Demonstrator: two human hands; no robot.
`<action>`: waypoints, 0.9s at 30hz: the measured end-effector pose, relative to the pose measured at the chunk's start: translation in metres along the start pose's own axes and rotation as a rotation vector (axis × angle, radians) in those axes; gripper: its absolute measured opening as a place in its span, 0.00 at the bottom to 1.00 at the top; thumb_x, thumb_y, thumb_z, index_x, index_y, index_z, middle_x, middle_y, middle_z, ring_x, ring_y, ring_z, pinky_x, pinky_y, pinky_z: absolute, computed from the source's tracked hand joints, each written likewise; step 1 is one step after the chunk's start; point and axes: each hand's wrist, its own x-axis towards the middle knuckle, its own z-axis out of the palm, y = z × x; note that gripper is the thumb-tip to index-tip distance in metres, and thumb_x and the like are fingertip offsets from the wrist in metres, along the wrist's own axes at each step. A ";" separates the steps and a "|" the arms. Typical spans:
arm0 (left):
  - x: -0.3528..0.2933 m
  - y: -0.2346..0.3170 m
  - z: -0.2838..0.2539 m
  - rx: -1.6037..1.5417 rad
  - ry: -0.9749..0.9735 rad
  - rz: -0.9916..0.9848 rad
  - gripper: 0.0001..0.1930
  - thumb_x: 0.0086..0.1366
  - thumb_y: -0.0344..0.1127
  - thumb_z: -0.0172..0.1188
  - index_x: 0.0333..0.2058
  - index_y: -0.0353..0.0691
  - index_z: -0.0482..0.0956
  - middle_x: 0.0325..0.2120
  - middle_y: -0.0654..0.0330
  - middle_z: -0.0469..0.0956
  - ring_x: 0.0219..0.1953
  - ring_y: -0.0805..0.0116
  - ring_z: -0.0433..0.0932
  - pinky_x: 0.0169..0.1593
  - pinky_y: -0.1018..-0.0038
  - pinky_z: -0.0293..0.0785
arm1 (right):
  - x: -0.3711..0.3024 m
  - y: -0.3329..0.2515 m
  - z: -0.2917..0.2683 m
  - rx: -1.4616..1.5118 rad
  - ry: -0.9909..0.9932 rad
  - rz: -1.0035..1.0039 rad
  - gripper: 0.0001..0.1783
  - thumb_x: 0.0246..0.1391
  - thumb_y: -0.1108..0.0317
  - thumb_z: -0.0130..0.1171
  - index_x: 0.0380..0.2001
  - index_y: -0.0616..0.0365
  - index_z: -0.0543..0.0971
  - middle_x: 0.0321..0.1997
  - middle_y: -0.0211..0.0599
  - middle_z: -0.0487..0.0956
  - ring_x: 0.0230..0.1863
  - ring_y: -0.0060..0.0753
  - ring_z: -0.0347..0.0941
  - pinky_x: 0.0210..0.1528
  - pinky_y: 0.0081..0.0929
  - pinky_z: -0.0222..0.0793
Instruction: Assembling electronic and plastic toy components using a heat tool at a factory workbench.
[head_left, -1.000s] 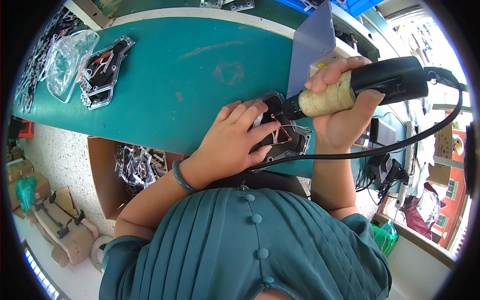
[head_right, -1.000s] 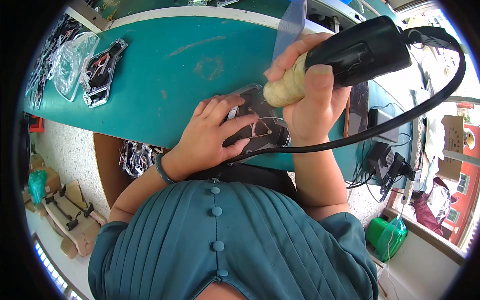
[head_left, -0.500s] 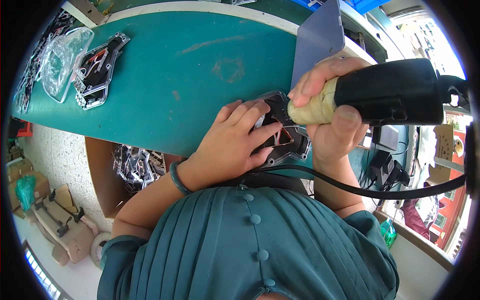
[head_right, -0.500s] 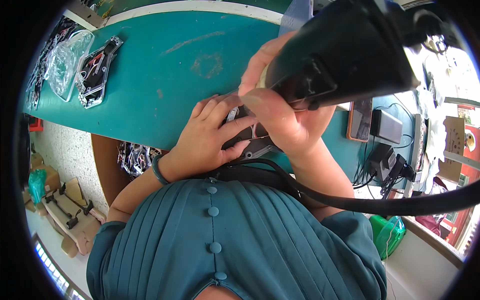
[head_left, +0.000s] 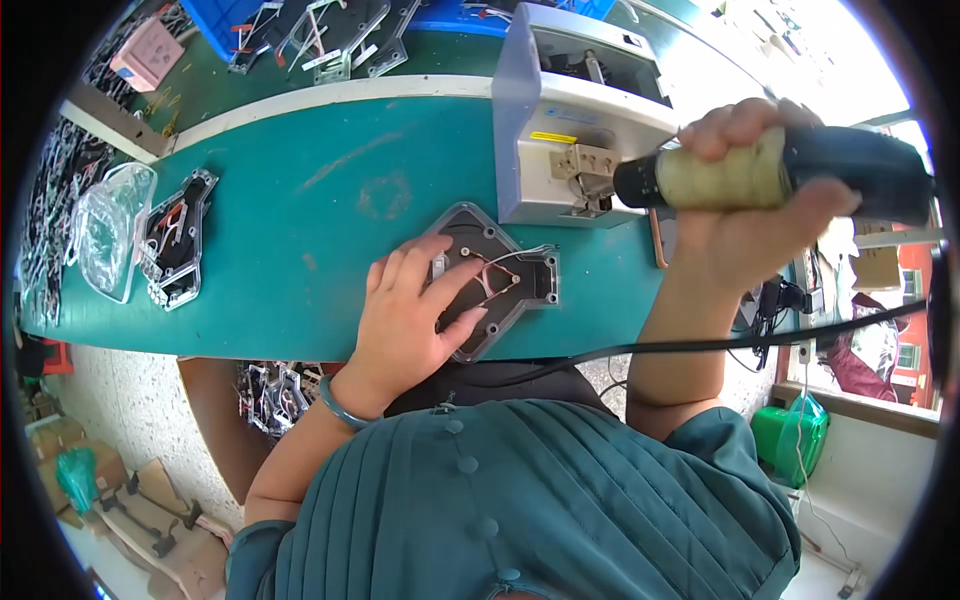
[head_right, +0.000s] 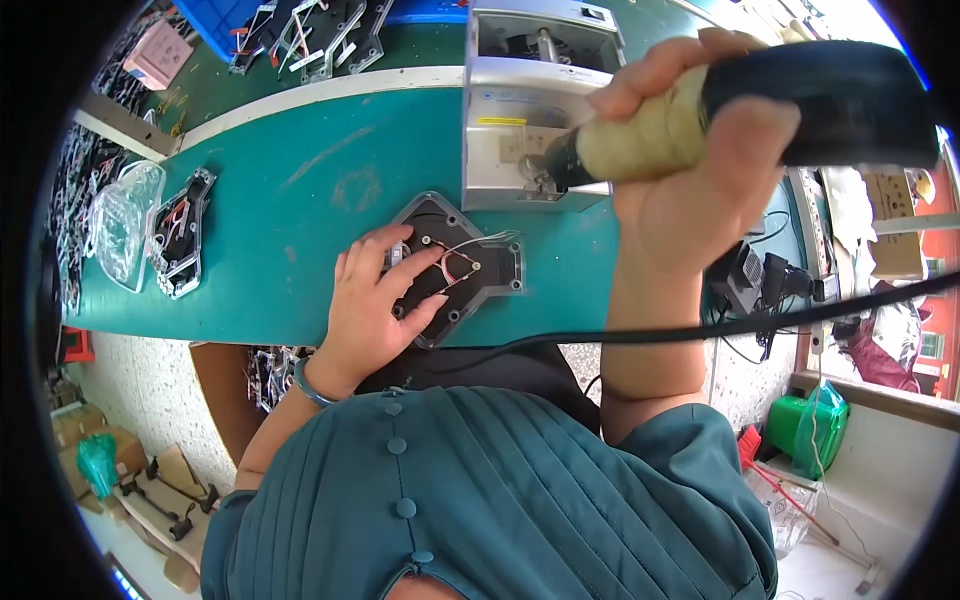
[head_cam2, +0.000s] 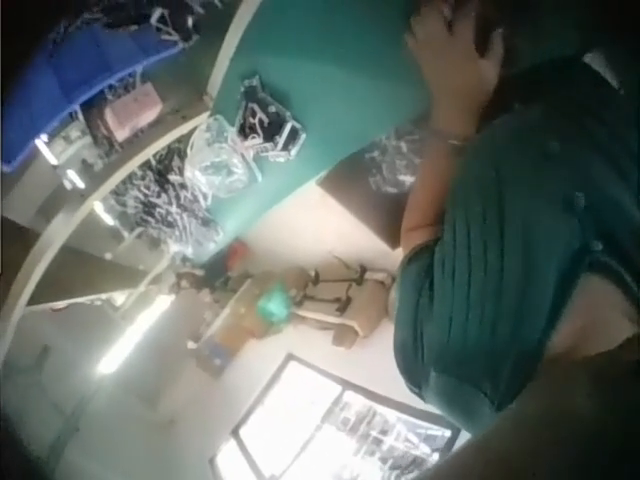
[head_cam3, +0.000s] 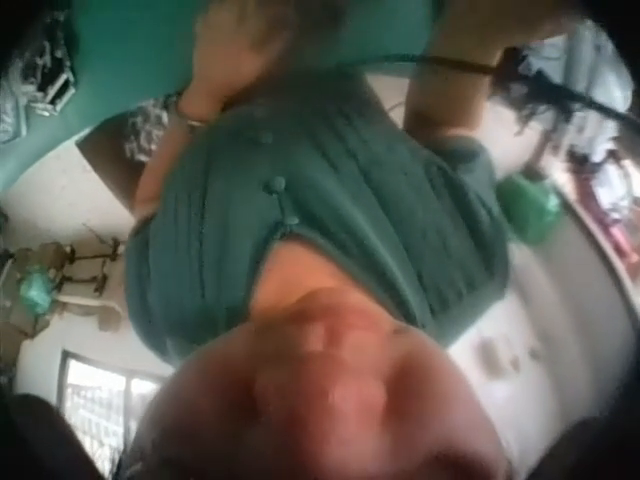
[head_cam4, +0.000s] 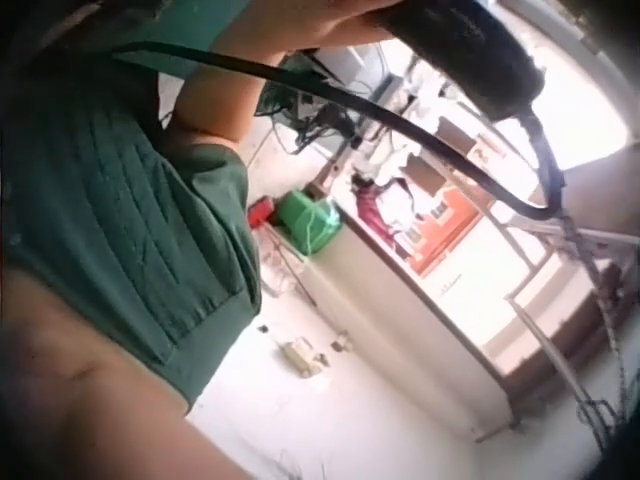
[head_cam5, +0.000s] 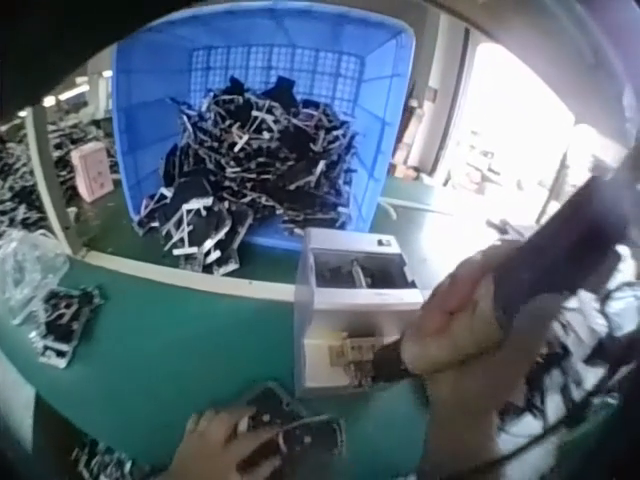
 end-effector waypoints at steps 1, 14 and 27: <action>0.000 -0.002 0.000 0.000 -0.003 -0.014 0.26 0.54 0.41 0.72 0.53 0.50 0.81 0.55 0.55 0.72 0.55 0.53 0.72 0.56 0.59 0.65 | 0.004 0.000 -0.001 0.041 0.084 0.036 0.25 0.64 0.50 0.59 0.49 0.63 0.73 0.33 0.42 0.77 0.28 0.34 0.75 0.32 0.32 0.76; 0.004 -0.005 -0.010 -0.123 0.001 -0.105 0.32 0.49 0.37 0.75 0.56 0.48 0.78 0.56 0.57 0.72 0.56 0.53 0.71 0.59 0.60 0.65 | 0.017 0.020 -0.014 -0.077 -0.232 0.270 0.33 0.57 0.40 0.64 0.49 0.59 0.73 0.31 0.41 0.75 0.29 0.33 0.73 0.33 0.30 0.73; 0.008 -0.013 -0.012 -0.378 -0.099 -0.100 0.37 0.50 0.24 0.69 0.62 0.42 0.73 0.64 0.55 0.69 0.64 0.52 0.68 0.68 0.59 0.60 | -0.056 0.027 0.015 0.259 -0.032 0.375 0.39 0.56 0.32 0.59 0.50 0.61 0.71 0.32 0.44 0.77 0.28 0.37 0.75 0.33 0.36 0.76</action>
